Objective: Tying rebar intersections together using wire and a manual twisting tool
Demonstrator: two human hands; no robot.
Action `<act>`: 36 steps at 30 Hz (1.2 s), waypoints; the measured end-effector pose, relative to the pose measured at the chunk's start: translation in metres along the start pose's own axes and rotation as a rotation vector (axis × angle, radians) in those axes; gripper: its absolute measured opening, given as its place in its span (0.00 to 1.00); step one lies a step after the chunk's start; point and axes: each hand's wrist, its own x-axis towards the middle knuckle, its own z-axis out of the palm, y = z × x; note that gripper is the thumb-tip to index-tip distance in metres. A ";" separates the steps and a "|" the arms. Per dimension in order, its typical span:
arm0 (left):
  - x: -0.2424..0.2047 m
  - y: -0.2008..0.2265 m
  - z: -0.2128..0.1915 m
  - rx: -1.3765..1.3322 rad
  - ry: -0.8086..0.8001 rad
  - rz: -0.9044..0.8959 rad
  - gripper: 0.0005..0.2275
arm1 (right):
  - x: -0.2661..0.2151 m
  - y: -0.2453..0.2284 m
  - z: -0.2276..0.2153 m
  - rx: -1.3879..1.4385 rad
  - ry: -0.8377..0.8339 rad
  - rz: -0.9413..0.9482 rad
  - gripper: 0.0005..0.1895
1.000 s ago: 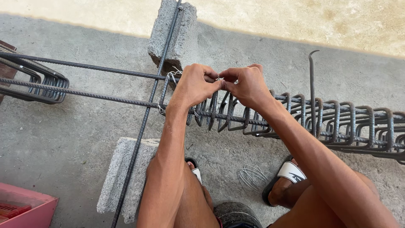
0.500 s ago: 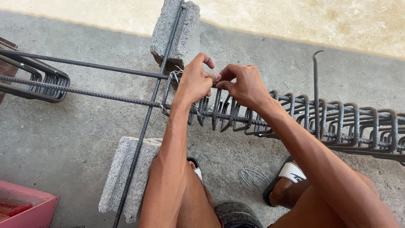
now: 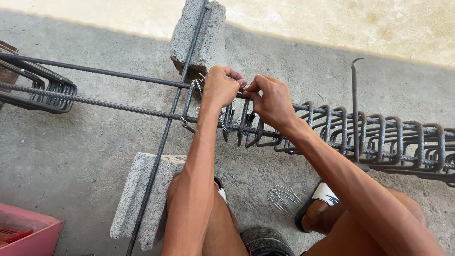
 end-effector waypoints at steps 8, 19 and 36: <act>-0.002 0.001 0.001 0.002 0.021 -0.051 0.04 | -0.007 -0.009 0.004 -0.254 0.187 -0.263 0.11; -0.006 0.012 0.000 -0.043 0.059 -0.104 0.06 | -0.001 -0.022 0.010 -0.523 0.279 -0.377 0.09; -0.010 0.025 -0.001 -0.039 0.076 -0.117 0.09 | -0.129 -0.055 -0.181 -1.181 -0.760 0.445 0.31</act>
